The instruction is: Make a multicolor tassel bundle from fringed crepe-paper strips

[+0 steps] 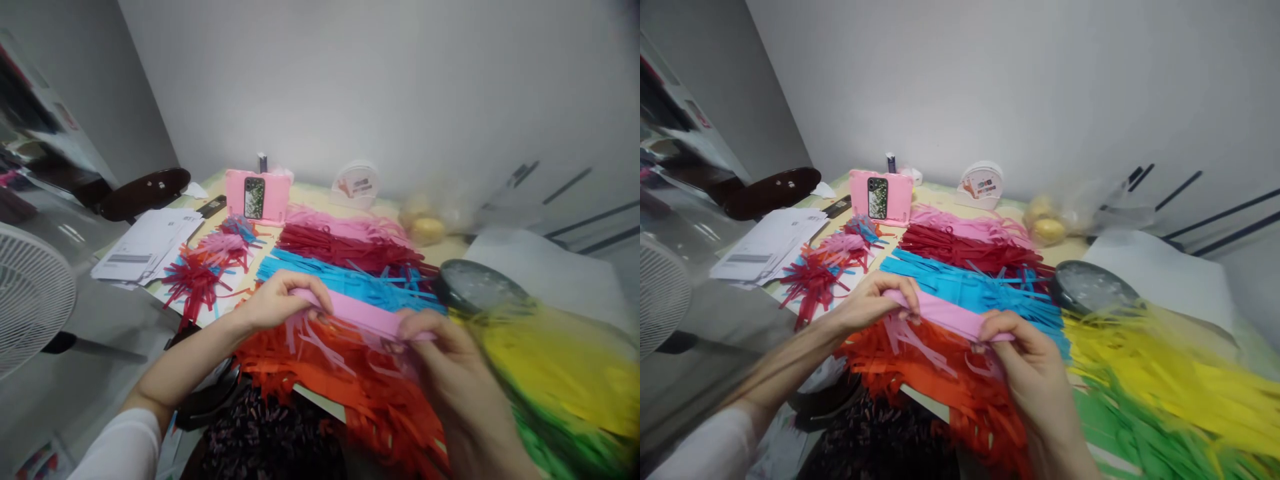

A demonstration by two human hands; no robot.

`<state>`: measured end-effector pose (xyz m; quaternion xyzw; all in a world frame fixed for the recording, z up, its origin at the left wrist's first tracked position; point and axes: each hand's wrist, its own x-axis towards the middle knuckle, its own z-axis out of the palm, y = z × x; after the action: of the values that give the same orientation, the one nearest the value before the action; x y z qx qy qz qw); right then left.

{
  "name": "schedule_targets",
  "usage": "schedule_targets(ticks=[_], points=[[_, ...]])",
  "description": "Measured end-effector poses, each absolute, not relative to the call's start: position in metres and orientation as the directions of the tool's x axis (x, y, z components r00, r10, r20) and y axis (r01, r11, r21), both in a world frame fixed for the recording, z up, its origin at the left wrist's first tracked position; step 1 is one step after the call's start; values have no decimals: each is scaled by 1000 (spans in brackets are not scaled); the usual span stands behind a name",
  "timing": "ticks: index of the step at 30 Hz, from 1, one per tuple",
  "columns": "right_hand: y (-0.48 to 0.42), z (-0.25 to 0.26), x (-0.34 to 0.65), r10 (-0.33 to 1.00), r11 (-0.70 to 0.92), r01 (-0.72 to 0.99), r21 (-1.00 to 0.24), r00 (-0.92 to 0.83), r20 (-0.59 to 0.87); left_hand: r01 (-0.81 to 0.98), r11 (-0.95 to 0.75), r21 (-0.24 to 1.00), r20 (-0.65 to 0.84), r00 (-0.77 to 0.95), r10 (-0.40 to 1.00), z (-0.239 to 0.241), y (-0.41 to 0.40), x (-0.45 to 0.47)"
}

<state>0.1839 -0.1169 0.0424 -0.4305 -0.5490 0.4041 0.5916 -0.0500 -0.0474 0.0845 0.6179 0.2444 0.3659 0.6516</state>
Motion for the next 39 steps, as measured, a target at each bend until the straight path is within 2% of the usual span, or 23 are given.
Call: schedule_targets(ticks=[5,9,11,14,16,21,24,29,34,39], points=[[-118,44,187,911,409,176,-895,-22,412,-99,-116,988,153,598,787,88,-53,-48],[-122,58,190,806,585,379,-717,-177,564,51,-178,983,119,560,820,86,-55,-46],[-125,66,190,783,610,450,-652,-217,583,105,-257,961,159,548,821,85,-55,-47],[-126,71,188,813,564,482,-670,-182,554,129,-419,899,292,538,791,85,-55,-48],[-126,69,185,837,525,473,-708,-136,530,151,-474,868,324,552,768,87,-56,-49],[-125,58,179,888,367,599,-711,3,460,294,-401,867,198,535,821,87,-58,-50],[-125,57,178,920,283,634,-720,32,390,208,-316,926,157,549,821,86,-58,-50],[-127,57,176,961,123,497,-859,158,229,-26,-11,1000,25,598,801,83,-62,-49],[-131,49,171,950,75,226,-971,279,138,-167,52,985,56,582,811,75,-62,-47],[-128,46,162,951,180,-33,-983,262,165,-221,80,972,62,569,820,70,-61,-47]])
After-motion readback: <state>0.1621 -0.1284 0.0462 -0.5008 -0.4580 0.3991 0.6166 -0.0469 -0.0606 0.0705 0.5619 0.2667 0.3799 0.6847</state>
